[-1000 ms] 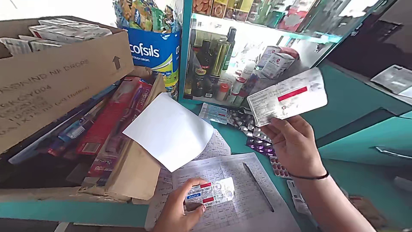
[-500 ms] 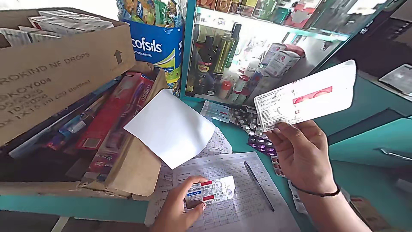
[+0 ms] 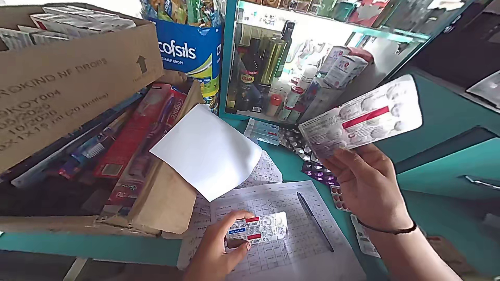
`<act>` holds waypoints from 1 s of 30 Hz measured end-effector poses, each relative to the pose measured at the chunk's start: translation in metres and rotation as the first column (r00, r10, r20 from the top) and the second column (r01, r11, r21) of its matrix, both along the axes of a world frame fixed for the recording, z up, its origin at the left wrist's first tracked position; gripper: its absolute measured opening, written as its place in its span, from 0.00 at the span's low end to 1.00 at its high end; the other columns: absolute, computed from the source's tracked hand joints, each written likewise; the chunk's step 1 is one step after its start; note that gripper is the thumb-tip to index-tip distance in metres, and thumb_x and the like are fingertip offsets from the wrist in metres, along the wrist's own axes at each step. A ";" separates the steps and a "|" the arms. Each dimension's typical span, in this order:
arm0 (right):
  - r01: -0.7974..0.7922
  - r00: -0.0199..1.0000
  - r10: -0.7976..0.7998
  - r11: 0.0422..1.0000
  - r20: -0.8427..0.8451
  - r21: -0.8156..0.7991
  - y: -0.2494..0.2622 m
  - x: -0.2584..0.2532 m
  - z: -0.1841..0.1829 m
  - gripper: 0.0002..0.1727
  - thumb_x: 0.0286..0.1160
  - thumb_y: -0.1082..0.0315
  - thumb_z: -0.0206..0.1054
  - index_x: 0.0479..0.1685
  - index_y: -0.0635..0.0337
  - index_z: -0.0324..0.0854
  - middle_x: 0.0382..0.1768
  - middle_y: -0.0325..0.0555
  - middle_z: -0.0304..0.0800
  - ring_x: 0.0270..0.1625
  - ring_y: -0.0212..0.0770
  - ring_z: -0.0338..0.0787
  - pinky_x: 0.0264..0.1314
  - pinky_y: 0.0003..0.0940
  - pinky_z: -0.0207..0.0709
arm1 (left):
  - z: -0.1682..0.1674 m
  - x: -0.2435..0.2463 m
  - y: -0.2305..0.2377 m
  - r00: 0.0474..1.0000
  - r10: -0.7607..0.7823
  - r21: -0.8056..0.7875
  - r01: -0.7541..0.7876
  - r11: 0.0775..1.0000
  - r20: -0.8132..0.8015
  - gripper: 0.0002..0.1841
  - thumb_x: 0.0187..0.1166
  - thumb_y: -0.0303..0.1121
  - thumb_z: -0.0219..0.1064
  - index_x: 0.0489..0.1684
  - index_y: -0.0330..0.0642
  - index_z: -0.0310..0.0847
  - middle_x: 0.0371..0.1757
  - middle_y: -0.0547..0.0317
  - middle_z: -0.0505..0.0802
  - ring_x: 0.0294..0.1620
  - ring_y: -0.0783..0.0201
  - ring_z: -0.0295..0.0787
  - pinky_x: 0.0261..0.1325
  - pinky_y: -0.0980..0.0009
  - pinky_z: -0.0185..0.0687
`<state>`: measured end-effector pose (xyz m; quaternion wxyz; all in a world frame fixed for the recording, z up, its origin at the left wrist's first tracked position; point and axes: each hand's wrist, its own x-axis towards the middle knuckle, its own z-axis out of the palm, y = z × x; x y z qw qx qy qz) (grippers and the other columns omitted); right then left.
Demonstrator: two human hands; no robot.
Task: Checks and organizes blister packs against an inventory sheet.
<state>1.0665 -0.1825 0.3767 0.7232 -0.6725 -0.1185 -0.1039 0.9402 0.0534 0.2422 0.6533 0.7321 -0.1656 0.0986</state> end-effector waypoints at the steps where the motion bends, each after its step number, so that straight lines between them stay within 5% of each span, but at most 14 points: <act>1: -0.014 0.999 0.013 0.999 -0.037 -0.043 -0.002 0.000 -0.006 0.14 0.81 0.76 0.56 0.59 0.51 0.77 0.43 0.31 0.94 0.42 0.29 0.95 0.53 0.28 0.91 | -0.001 0.000 0.000 1.000 -0.004 -0.002 0.004 1.000 0.009 0.25 0.66 0.23 0.73 0.66 0.36 0.81 0.63 0.57 0.91 0.60 0.76 0.89 0.59 0.78 0.88; 5: -0.136 0.916 0.079 0.983 -0.394 -0.120 0.005 -0.010 -0.034 0.09 0.81 0.78 0.59 0.55 0.58 0.75 0.35 0.34 0.92 0.36 0.27 0.92 0.43 0.23 0.88 | 0.000 0.001 0.001 0.999 -0.034 -0.021 0.034 0.999 0.024 0.23 0.67 0.22 0.73 0.65 0.36 0.81 0.63 0.57 0.90 0.62 0.76 0.88 0.61 0.79 0.87; 9: -0.335 0.800 0.176 0.924 -0.574 -0.184 0.011 -0.014 -0.045 0.11 0.82 0.77 0.64 0.59 0.66 0.75 0.41 0.40 0.94 0.43 0.31 0.96 0.53 0.26 0.90 | 0.002 -0.001 0.000 1.000 -0.023 -0.012 0.023 1.000 -0.001 0.24 0.66 0.21 0.73 0.65 0.36 0.81 0.63 0.56 0.90 0.61 0.76 0.89 0.58 0.78 0.90; 10: -0.424 0.803 0.200 0.854 -0.562 -0.302 0.010 -0.012 -0.043 0.12 0.83 0.74 0.64 0.60 0.67 0.76 0.43 0.41 0.94 0.44 0.30 0.96 0.55 0.26 0.90 | 0.002 -0.001 0.000 1.000 -0.024 -0.010 0.024 1.000 -0.004 0.25 0.65 0.21 0.73 0.66 0.36 0.81 0.63 0.56 0.90 0.60 0.75 0.89 0.58 0.77 0.90; 12: -0.423 0.901 0.181 0.559 -0.393 -0.713 0.005 -0.005 -0.037 0.15 0.86 0.65 0.65 0.60 0.67 0.84 0.44 0.43 0.95 0.43 0.32 0.95 0.52 0.30 0.89 | 0.002 0.000 0.001 1.000 -0.028 -0.016 0.028 0.999 -0.007 0.25 0.65 0.21 0.73 0.66 0.35 0.80 0.63 0.55 0.90 0.60 0.75 0.90 0.58 0.77 0.90; 14: -0.076 0.988 0.147 0.221 -0.044 -0.972 0.001 0.004 -0.032 0.15 0.86 0.65 0.62 0.55 0.68 0.89 0.43 0.60 0.95 0.45 0.58 0.95 0.49 0.58 0.84 | 0.001 0.000 0.001 1.000 -0.029 -0.018 0.029 0.999 -0.004 0.25 0.65 0.20 0.73 0.66 0.34 0.80 0.63 0.55 0.90 0.59 0.75 0.90 0.58 0.77 0.90; 16: 0.252 0.960 0.124 0.026 0.253 -0.967 -0.004 0.023 -0.041 0.12 0.80 0.71 0.68 0.51 0.74 0.87 0.44 0.72 0.90 0.50 0.75 0.90 0.44 0.70 0.79 | 0.001 0.000 0.001 1.000 -0.021 -0.010 0.021 1.000 0.001 0.25 0.65 0.21 0.73 0.66 0.34 0.80 0.63 0.56 0.91 0.59 0.75 0.90 0.58 0.77 0.89; 18: 0.348 0.934 0.114 -0.082 0.338 -0.934 -0.009 0.049 -0.051 0.15 0.72 0.74 0.74 0.53 0.77 0.85 0.55 0.75 0.86 0.63 0.76 0.84 0.58 0.71 0.74 | 0.002 0.000 0.001 1.000 -0.018 -0.016 0.018 1.000 -0.006 0.25 0.65 0.20 0.73 0.66 0.34 0.80 0.64 0.56 0.91 0.59 0.75 0.90 0.58 0.77 0.89; 20: 0.387 0.916 0.131 -0.052 0.378 -0.921 -0.018 0.069 -0.061 0.13 0.70 0.76 0.74 0.51 0.74 0.88 0.62 0.73 0.86 0.71 0.75 0.80 0.69 0.74 0.67 | 0.003 0.000 0.001 1.000 -0.016 -0.026 0.016 1.000 -0.014 0.26 0.64 0.20 0.73 0.66 0.35 0.80 0.64 0.57 0.90 0.59 0.75 0.90 0.59 0.77 0.89; 22: 0.453 0.878 0.126 0.089 0.462 -0.887 -0.026 0.078 -0.066 0.09 0.73 0.76 0.70 0.46 0.71 0.91 0.59 0.70 0.90 0.70 0.74 0.82 0.69 0.75 0.67 | 0.002 0.000 0.002 1.000 -0.009 -0.012 0.009 1.000 -0.005 0.26 0.64 0.20 0.74 0.66 0.33 0.80 0.64 0.56 0.90 0.61 0.75 0.89 0.62 0.77 0.87; 27: 0.428 0.904 -0.194 0.423 0.381 -0.799 -0.036 0.072 -0.034 0.18 0.83 0.64 0.66 0.57 0.71 0.88 0.48 0.75 0.91 0.53 0.79 0.89 0.53 0.81 0.72 | 0.002 -0.002 0.001 1.000 0.004 -0.009 -0.004 1.000 -0.031 0.26 0.64 0.21 0.73 0.67 0.33 0.79 0.64 0.54 0.90 0.60 0.74 0.90 0.60 0.75 0.89; 30: 0.459 0.888 -0.301 0.557 0.347 -0.692 -0.043 0.073 -0.024 0.16 0.83 0.65 0.67 0.52 0.72 0.88 0.40 0.69 0.91 0.41 0.63 0.90 0.48 0.66 0.76 | 0.003 -0.002 0.001 0.999 0.007 -0.006 -0.007 1.000 -0.042 0.27 0.64 0.20 0.73 0.67 0.33 0.79 0.63 0.54 0.90 0.59 0.74 0.91 0.59 0.75 0.89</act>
